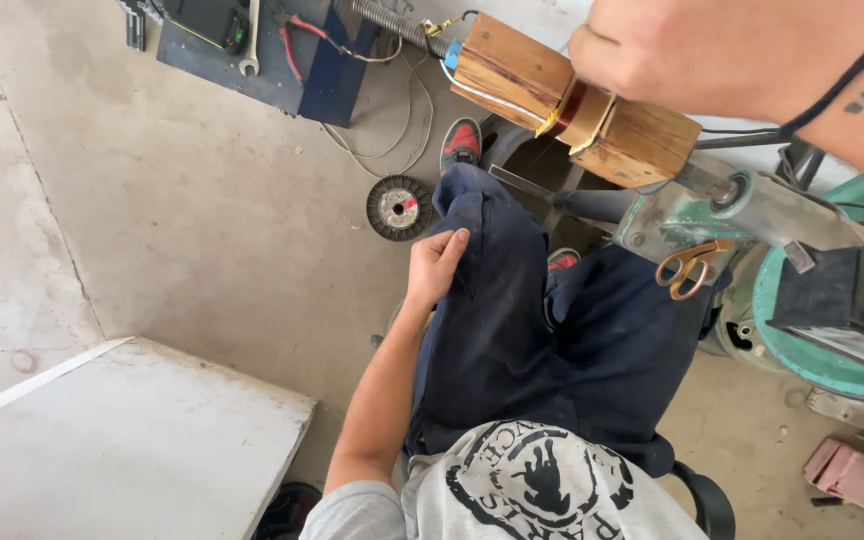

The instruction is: Winding copper wire onto a component using a manual or semi-automatic winding machine.

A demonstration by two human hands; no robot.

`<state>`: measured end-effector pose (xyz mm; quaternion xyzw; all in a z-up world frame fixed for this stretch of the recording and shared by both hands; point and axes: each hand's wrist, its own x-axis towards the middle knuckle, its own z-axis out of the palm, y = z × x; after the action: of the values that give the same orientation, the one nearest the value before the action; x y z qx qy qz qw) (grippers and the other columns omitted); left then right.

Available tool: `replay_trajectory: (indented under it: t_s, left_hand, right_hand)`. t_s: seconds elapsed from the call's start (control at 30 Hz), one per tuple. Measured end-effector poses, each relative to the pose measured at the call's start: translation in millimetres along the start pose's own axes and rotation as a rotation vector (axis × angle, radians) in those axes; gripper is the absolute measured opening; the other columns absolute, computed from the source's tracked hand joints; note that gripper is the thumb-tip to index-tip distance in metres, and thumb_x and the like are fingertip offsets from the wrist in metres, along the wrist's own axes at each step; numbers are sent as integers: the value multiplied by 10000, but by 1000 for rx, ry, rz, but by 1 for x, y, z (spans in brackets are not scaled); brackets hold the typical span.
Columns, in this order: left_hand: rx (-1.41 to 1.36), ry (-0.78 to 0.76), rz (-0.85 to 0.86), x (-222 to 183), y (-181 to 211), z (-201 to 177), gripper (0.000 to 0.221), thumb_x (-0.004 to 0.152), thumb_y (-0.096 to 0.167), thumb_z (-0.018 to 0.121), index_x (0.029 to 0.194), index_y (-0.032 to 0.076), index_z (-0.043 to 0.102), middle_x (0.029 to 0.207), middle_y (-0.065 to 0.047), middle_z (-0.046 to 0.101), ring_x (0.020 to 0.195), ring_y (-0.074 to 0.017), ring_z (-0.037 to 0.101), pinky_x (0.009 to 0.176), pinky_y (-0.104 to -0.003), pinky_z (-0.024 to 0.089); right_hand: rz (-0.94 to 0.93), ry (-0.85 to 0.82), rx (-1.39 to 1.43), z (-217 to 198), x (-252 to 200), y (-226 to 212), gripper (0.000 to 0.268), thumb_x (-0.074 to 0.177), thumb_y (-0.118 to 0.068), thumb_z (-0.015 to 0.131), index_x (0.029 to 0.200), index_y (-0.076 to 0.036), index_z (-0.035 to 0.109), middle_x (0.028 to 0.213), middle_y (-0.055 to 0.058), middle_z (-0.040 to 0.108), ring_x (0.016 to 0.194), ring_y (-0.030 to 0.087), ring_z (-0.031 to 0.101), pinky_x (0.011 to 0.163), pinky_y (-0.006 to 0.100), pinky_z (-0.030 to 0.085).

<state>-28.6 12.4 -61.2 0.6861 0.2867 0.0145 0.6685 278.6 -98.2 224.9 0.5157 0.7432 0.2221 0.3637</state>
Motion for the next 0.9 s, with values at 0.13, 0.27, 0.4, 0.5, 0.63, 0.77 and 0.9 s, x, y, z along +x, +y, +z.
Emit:
replay_trajectory:
  t_s: [0.13,0.27,0.4,0.5,0.63,0.77,0.9]
  left_hand:
    - [5,-8,-11,-4,0,-2,546,1042,351,596,663,193,237,633,95,210,609,-42,216,565,-285,190]
    - [27,-11,6,-2,3,-4,545,1044,339,591,649,186,248,620,87,216,597,-49,219,560,-295,195]
    - [25,-5,2,-2,-1,-1,547,1036,359,599,652,190,248,631,92,221,612,-46,223,564,-289,198]
    - [27,-12,13,-3,0,2,550,1041,362,590,649,189,246,628,91,217,604,-45,224,558,-292,197]
    - [30,-16,26,-2,-3,4,545,1043,359,589,647,185,257,628,87,222,603,-47,230,558,-296,207]
    - [27,-15,11,-3,-1,3,548,1045,343,597,641,187,261,619,94,229,592,-45,226,551,-290,203]
    - [41,-13,18,-3,-3,2,544,1046,341,594,646,187,261,623,89,227,590,-45,230,550,-301,207]
  right_hand:
    - [11,-18,-5,0,-2,-12,304,979,4,608,811,-215,482,709,-93,477,700,108,483,712,259,381]
    - [27,57,17,-1,-6,-15,364,1038,-5,615,756,-187,475,674,-58,479,665,117,473,703,265,386]
    - [65,103,32,-1,-5,-22,390,1003,-9,623,700,-186,451,659,-42,472,639,124,444,695,264,368]
    - [42,106,-9,-3,-3,-22,401,1008,-7,626,687,-181,460,647,-34,481,623,122,440,700,268,371]
    - [64,156,-3,2,-3,-22,356,959,15,605,695,-176,460,657,-29,489,628,126,447,706,261,387]
    - [36,190,1,2,-2,-19,360,975,24,611,701,-164,473,650,-30,505,609,119,452,709,261,399]
    - [56,184,23,1,-1,-21,362,930,16,615,667,-174,454,619,-33,484,592,119,433,685,263,383]
